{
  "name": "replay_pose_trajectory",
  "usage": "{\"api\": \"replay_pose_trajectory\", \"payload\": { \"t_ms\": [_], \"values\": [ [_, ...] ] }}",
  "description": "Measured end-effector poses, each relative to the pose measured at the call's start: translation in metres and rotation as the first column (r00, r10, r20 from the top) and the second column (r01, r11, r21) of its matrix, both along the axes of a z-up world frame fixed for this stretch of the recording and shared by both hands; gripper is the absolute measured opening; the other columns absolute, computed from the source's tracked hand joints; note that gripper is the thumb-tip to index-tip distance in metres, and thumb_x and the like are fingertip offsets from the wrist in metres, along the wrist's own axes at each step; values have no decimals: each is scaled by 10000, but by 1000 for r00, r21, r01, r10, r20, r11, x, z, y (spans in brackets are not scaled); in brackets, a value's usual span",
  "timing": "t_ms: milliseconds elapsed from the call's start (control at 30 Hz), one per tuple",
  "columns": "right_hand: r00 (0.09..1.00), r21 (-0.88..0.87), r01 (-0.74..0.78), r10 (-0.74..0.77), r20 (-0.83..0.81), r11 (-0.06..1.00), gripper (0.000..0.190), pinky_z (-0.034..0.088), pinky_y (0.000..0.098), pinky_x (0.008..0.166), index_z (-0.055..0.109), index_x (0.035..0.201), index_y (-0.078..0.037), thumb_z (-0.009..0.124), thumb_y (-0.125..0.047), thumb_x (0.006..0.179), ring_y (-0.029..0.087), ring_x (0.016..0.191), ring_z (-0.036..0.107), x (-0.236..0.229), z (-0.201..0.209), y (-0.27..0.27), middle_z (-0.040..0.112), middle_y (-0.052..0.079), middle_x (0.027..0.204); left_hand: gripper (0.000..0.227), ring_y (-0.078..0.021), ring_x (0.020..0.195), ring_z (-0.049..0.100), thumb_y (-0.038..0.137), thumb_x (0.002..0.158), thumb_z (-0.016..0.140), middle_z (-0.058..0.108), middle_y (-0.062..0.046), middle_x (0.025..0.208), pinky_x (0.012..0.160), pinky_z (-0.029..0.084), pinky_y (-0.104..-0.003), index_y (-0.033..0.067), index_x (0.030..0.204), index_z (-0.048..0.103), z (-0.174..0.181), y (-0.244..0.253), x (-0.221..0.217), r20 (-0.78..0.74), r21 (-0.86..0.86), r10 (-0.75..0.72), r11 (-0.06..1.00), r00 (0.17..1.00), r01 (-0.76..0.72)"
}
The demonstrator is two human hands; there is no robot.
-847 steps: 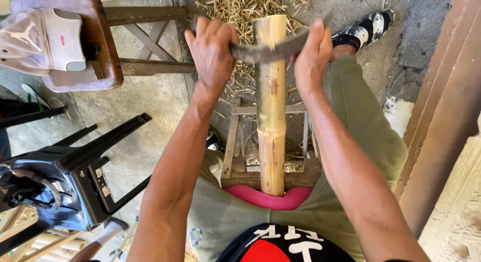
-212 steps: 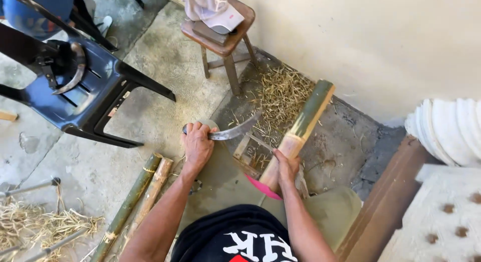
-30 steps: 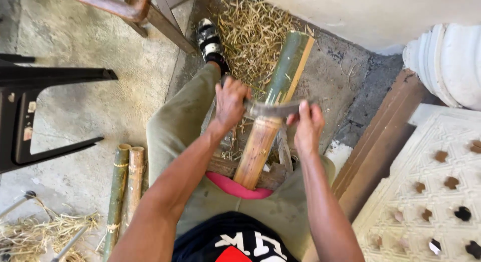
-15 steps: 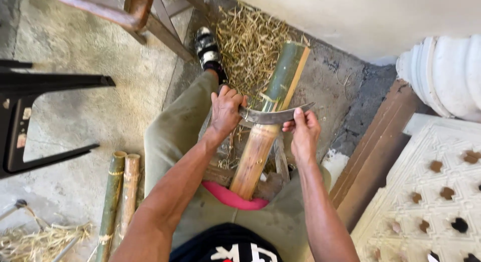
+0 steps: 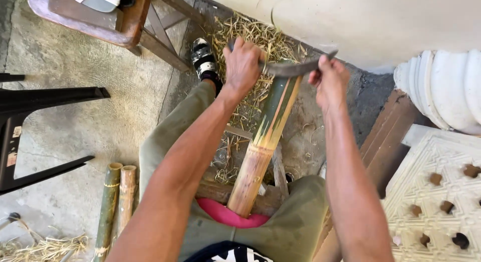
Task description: The person is using a knife to strip the outer layer of a bamboo stick.
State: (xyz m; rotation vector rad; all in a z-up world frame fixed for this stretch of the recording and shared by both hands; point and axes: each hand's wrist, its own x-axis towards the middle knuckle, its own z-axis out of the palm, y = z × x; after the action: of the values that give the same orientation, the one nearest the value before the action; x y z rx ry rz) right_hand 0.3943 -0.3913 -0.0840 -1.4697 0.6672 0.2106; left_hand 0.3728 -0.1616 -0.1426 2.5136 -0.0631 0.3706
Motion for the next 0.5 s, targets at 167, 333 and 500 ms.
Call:
{"api": "replay_pose_trajectory", "payload": {
  "t_ms": [167, 333, 500],
  "values": [
    [1000, 98, 12, -13, 11, 995, 146, 573, 276, 489, 586, 966, -10, 587, -133, 1045, 151, 577, 622, -144, -8, 7, 676, 100, 849, 133, -250, 868, 497, 138, 861, 730, 587, -43, 797, 747, 300, -450, 127, 749, 659, 8, 18, -122, -59, -30, -104, 994, 993, 103],
    [995, 180, 49, -64, 82, 983, 152, 584, 287, 532, 588, 961, -22, 589, -140, 1056, 150, 613, 634, -225, -29, 7, 648, 105, 806, 233, -234, 834, 496, 157, 933, 725, 563, -27, 765, 738, 291, -434, 126, 726, 621, 10, 21, -167, -74, -41, -149, 988, 986, 146],
    [997, 63, 49, -53, 58, 997, 159, 592, 301, 537, 613, 950, -26, 562, -143, 1045, 143, 608, 631, -153, -12, 15, 679, 105, 862, 155, -240, 869, 519, 136, 885, 713, 582, -27, 780, 758, 307, -431, 137, 746, 645, 6, 20, -111, -60, -23, -158, 987, 986, 157]
  ]
}}
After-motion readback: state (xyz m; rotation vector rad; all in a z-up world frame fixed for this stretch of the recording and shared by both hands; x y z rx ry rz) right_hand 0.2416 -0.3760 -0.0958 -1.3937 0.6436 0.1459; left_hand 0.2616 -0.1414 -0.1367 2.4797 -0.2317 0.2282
